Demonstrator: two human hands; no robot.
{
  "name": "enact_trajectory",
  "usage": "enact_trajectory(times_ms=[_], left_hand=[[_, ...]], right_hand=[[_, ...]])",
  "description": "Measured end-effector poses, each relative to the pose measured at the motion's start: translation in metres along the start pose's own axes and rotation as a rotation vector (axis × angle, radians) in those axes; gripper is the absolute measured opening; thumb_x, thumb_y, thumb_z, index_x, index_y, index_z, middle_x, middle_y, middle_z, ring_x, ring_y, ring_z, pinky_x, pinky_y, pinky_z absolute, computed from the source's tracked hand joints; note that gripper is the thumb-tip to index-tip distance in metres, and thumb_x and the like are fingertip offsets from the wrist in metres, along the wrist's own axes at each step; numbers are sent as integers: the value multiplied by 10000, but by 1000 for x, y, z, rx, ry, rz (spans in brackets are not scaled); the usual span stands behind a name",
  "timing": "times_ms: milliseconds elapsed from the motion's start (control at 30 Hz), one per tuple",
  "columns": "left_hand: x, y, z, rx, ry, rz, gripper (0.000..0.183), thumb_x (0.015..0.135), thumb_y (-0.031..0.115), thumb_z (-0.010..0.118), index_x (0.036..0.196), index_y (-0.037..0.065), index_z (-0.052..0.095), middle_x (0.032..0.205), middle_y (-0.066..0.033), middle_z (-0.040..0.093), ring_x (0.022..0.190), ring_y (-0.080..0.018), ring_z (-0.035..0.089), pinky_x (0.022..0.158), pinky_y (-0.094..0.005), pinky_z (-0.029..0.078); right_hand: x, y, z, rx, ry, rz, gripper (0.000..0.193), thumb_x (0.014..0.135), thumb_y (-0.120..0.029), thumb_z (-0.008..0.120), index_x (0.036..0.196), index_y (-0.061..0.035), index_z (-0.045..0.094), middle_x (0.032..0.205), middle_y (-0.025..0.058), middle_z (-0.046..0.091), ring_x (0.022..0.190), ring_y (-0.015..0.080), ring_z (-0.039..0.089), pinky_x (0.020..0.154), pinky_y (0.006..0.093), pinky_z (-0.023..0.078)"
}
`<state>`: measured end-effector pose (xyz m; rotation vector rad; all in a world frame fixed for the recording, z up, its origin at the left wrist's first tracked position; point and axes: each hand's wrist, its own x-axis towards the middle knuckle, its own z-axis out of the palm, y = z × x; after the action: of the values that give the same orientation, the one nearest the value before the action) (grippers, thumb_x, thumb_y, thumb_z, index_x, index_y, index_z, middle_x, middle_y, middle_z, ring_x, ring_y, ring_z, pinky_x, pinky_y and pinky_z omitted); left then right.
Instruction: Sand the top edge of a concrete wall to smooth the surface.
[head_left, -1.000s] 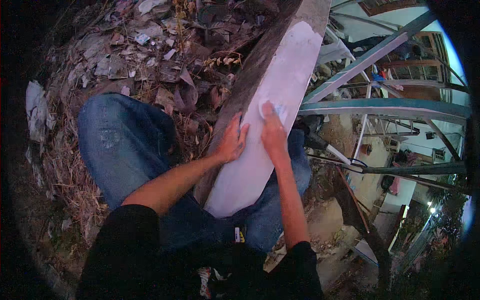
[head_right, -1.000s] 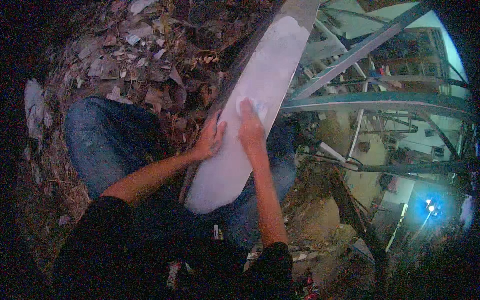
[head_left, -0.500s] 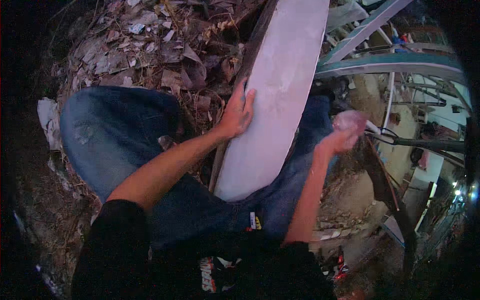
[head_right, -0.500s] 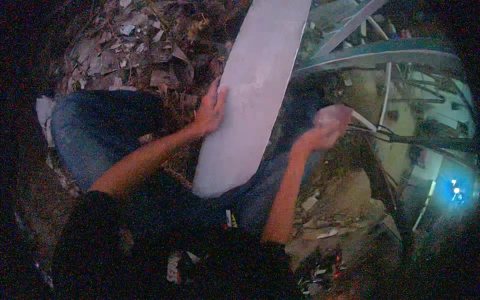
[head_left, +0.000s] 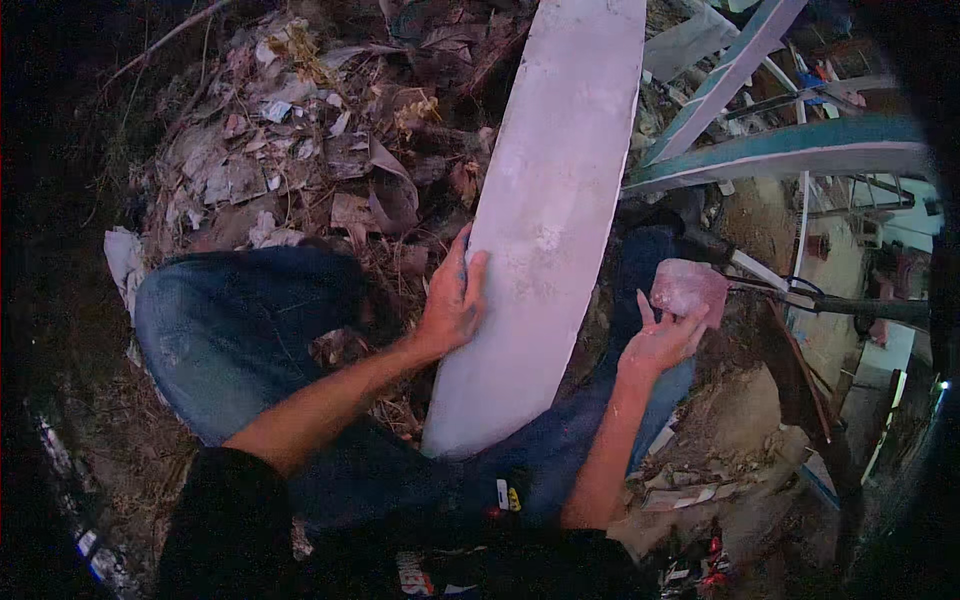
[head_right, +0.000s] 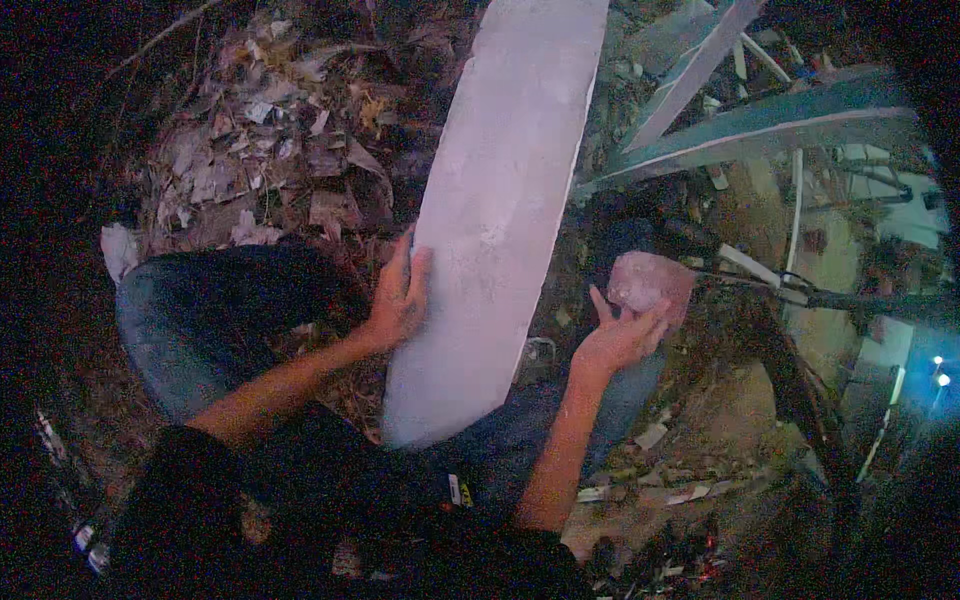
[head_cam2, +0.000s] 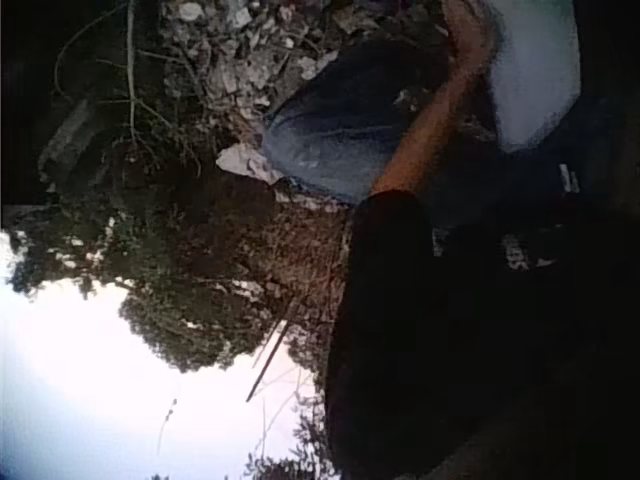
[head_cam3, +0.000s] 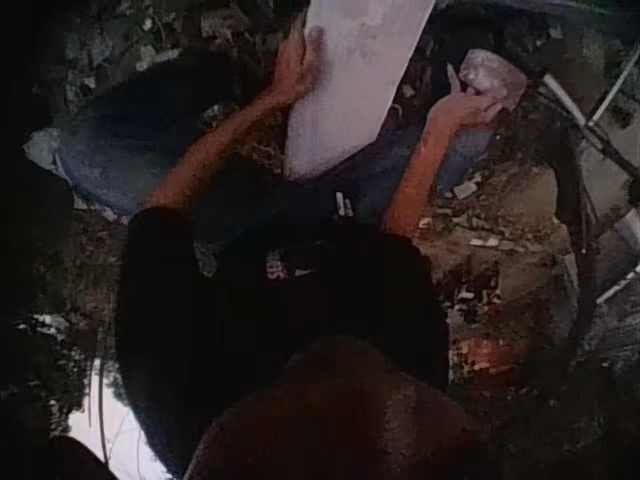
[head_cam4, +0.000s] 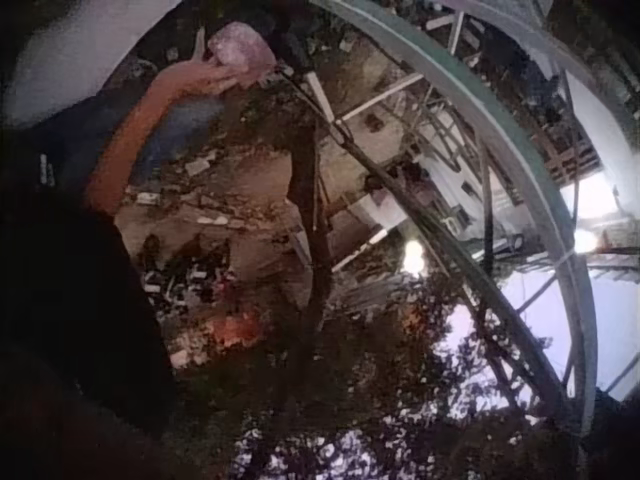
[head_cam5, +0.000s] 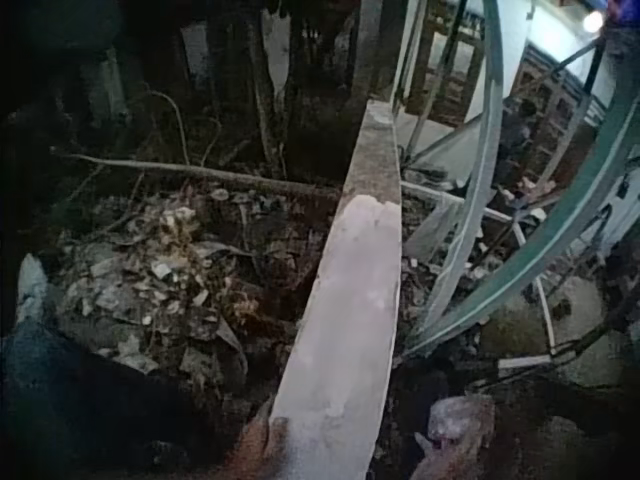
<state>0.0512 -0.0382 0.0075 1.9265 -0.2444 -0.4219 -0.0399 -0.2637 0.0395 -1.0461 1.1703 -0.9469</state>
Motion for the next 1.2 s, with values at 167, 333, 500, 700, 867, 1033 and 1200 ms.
enact_trajectory(times_ms=[167, 333, 500, 700, 867, 1033, 1200], left_hand=[[4, 3, 1, -9, -31, -45, 497, 1054, 288, 376, 1426, -42, 351, 1243, -270, 579, 1162, -349, 573, 998, -423, 424], [1, 8, 2, -33, -36, -78, 504, 1053, 280, 378, 1424, -60, 347, 1251, -272, 574, 1159, -335, 574, 1002, -418, 422], [5, 3, -1, 32, -19, -16, 501, 1051, 266, 387, 1424, -67, 349, 1263, -270, 568, 1169, -339, 567, 1009, -417, 419], [1, 3, 1, 56, 2, -4, 501, 1051, 270, 389, 1427, -59, 348, 1274, -276, 559, 1189, -349, 560, 1017, -424, 414], [1, 3, -1, 35, -13, -21, 510, 1051, 287, 391, 1436, -44, 343, 1281, -280, 558, 1201, -373, 554, 1018, -436, 414], [1, -15, 3, 7, -29, 18, 539, 1050, 328, 387, 1439, -41, 339, 1292, -293, 551, 1211, -404, 544, 1020, -457, 413], [-7, -29, -6, 82, 50, 16, 568, 1041, 367, 388, 1442, -33, 338, 1294, -304, 541, 1217, -413, 536, 1025, -460, 410]], right_hand=[[21, 38, -25, -26, -76, -87, 559, 1035, -271, 460, 1470, 23, 266, 1438, 250, 359, 1280, 391, 466, 944, 475, 576], [30, 35, -23, 147, 17, 18, 543, 1033, -236, 468, 1447, 62, 281, 1440, 257, 361, 1286, 392, 463, 1039, 457, 520], [36, 51, -28, -59, 19, -78, 375, 960, -1, 549, 1307, 106, 457, 1356, 251, 413, 1247, 329, 508, 992, 406, 550], [26, 42, -23, 179, -119, 122, 387, 901, -32, 661, 1245, 88, 533, 1277, 182, 541, 1146, 263, 575, 965, 362, 543], [19, 73, -11, 109, -160, 135, 377, 870, -54, 706, 1215, 44, 591, 1175, 133, 629, 1075, 209, 601, 927, 330, 511], [-5, 114, -17, -554, -198, -204, 324, 813, -18, 676, 1121, 54, 606, 1057, 127, 658, 977, 221, 623, 876, 351, 494], [-46, 98, -29, -635, -272, -339, 158, 818, -36, 606, 950, 25, 544, 863, 155, 586, 762, 276, 551, 730, 383, 461]])
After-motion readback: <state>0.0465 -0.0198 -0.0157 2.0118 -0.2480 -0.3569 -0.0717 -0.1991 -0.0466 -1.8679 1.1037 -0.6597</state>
